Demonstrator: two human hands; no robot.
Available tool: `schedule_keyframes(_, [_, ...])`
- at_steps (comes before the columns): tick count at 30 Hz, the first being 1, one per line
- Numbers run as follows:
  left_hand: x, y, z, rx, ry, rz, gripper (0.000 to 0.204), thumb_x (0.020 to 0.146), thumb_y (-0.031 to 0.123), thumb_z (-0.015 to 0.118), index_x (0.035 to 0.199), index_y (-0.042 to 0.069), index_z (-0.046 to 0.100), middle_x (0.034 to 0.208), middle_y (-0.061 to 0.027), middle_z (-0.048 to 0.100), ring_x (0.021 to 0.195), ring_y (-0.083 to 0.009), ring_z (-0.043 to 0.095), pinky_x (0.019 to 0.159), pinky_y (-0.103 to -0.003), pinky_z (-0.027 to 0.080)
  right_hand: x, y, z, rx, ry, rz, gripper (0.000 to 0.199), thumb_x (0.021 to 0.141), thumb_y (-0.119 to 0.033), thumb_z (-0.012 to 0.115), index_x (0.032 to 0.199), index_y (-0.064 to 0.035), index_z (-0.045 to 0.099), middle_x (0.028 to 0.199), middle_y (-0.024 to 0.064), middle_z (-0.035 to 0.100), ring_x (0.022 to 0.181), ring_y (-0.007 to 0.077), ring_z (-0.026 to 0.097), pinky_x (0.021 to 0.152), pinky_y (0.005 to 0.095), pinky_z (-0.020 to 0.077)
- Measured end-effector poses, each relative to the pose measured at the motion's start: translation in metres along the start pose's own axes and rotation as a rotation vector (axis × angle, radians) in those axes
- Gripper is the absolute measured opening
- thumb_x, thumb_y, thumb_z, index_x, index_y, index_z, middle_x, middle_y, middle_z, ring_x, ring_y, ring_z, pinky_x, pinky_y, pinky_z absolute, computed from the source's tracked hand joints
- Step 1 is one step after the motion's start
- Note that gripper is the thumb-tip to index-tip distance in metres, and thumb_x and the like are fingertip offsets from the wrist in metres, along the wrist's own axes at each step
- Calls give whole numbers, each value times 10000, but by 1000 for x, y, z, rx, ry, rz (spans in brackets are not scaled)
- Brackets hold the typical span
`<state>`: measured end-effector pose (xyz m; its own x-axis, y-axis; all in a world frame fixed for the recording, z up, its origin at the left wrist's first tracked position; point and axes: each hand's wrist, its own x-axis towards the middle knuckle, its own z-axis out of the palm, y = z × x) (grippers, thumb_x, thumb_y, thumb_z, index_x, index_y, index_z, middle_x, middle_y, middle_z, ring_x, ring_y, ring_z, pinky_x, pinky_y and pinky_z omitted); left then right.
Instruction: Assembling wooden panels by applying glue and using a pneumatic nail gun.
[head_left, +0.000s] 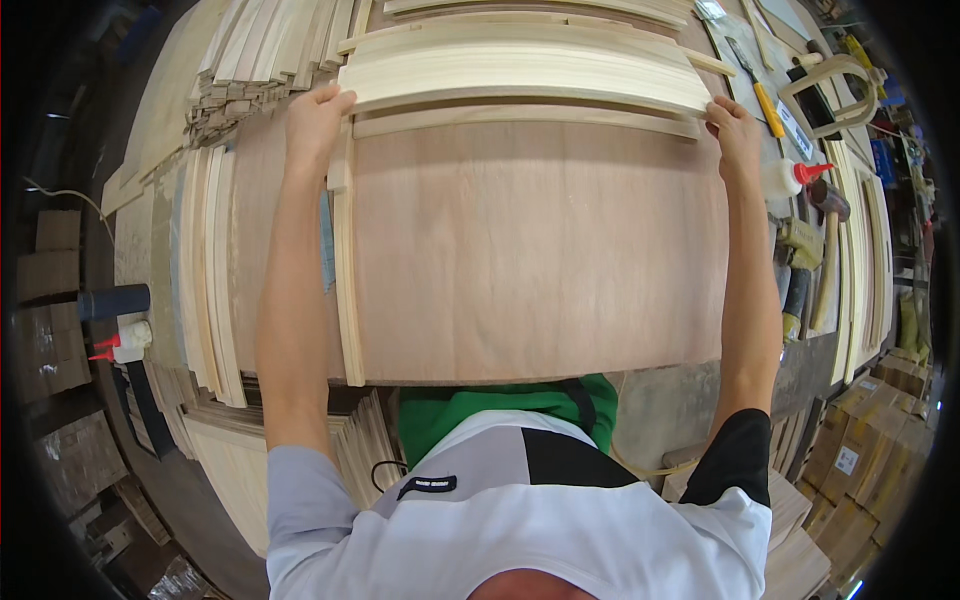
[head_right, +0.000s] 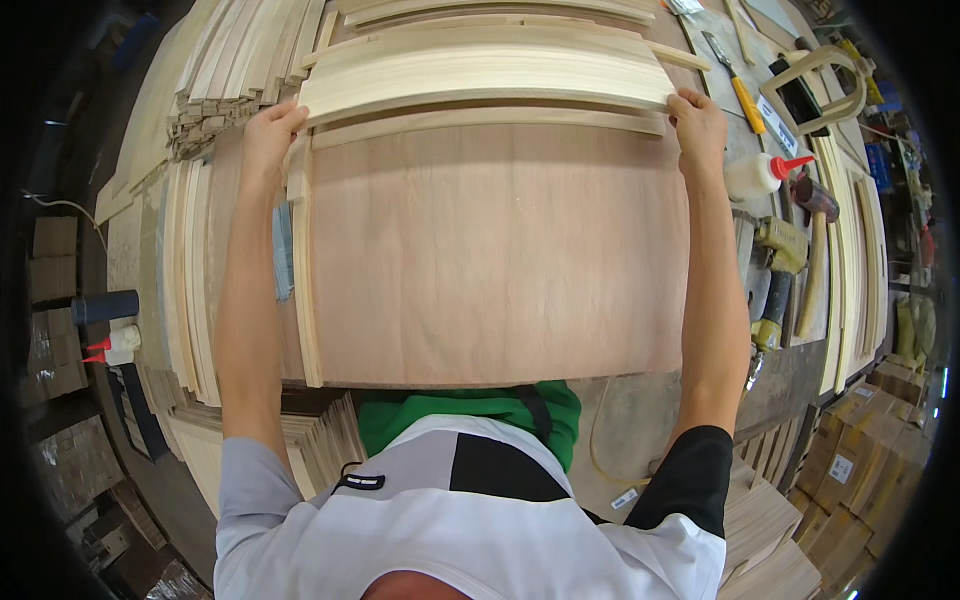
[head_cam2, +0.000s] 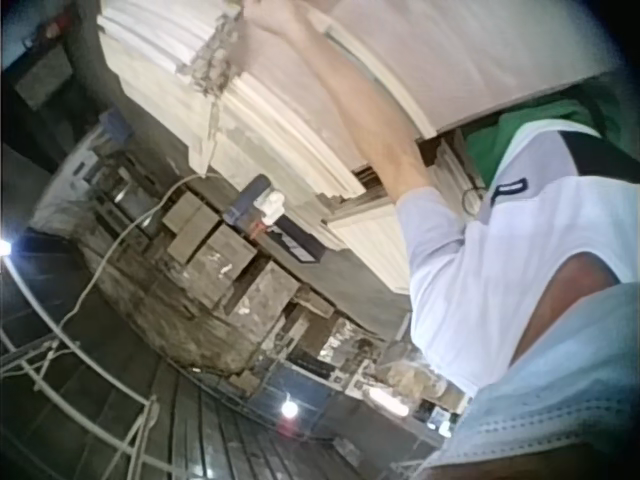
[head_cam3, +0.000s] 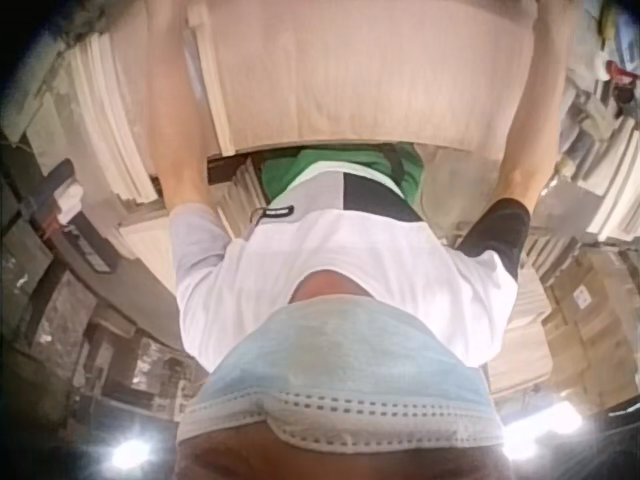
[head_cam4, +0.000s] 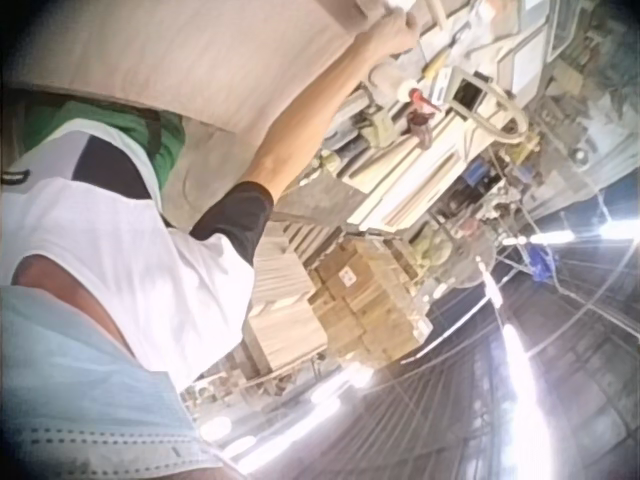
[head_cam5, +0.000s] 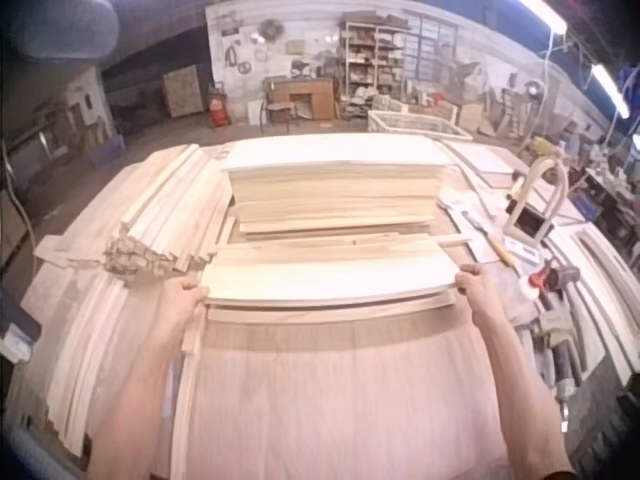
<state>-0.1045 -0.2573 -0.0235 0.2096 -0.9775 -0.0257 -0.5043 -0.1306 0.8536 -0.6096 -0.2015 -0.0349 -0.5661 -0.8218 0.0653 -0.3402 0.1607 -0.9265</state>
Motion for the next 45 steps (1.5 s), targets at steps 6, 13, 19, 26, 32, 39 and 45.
schedule_keyframes(6, [-70,11,-30,-111,-21,34,375,870,162,655,1173,-57,629,1004,-67,675,872,-110,592,800,-254,459,-58,0,-34,8,4,-86,400,833,-146,659,1153,90,614,992,107,667,851,153,607,781,269,476])
schedule_keyframes(13, [-189,-29,-37,-110,-47,-93,405,851,117,663,1192,-87,585,1061,-141,672,952,-175,628,861,-298,486,-175,18,-81,-97,47,6,364,879,-131,635,1175,79,604,1109,132,643,1035,189,588,929,290,446])
schedule_keyframes(19, [-159,-24,-30,-31,-65,-106,438,826,123,664,1189,-105,576,1039,-148,674,949,-194,635,876,-304,484,-158,26,-64,-21,23,-15,342,888,-118,631,1163,84,606,1048,115,648,921,164,591,849,274,463])
schedule_keyframes(26, [-166,-43,-24,-36,3,-35,454,809,148,690,1176,-102,590,1077,-128,612,959,-188,599,881,-298,473,-167,25,-70,-228,-26,-39,338,905,-152,628,1172,56,616,1081,96,647,992,154,581,895,261,437])
schedule_keyframes(32, [-245,-30,-56,-59,84,-144,390,813,107,685,1160,-57,611,1056,-95,579,953,-172,574,865,-288,465,-229,12,-97,-250,46,-64,284,914,-155,618,1114,46,638,1045,92,657,979,162,588,888,278,446])
schedule_keyframes(39, [-321,-38,-70,39,-22,-181,360,827,41,660,1176,-33,615,1001,-54,574,890,-143,541,824,-287,458,-315,33,-126,-222,107,30,194,941,-107,583,1071,22,649,995,42,638,930,113,552,864,257,433])
schedule_keyframes(45, [-321,-38,-67,112,-27,-151,388,806,62,672,1180,-23,612,1012,-93,566,892,-203,556,830,-315,460,-311,34,-121,-268,115,57,184,930,-89,596,1076,9,649,1009,32,625,920,111,538,850,256,424])
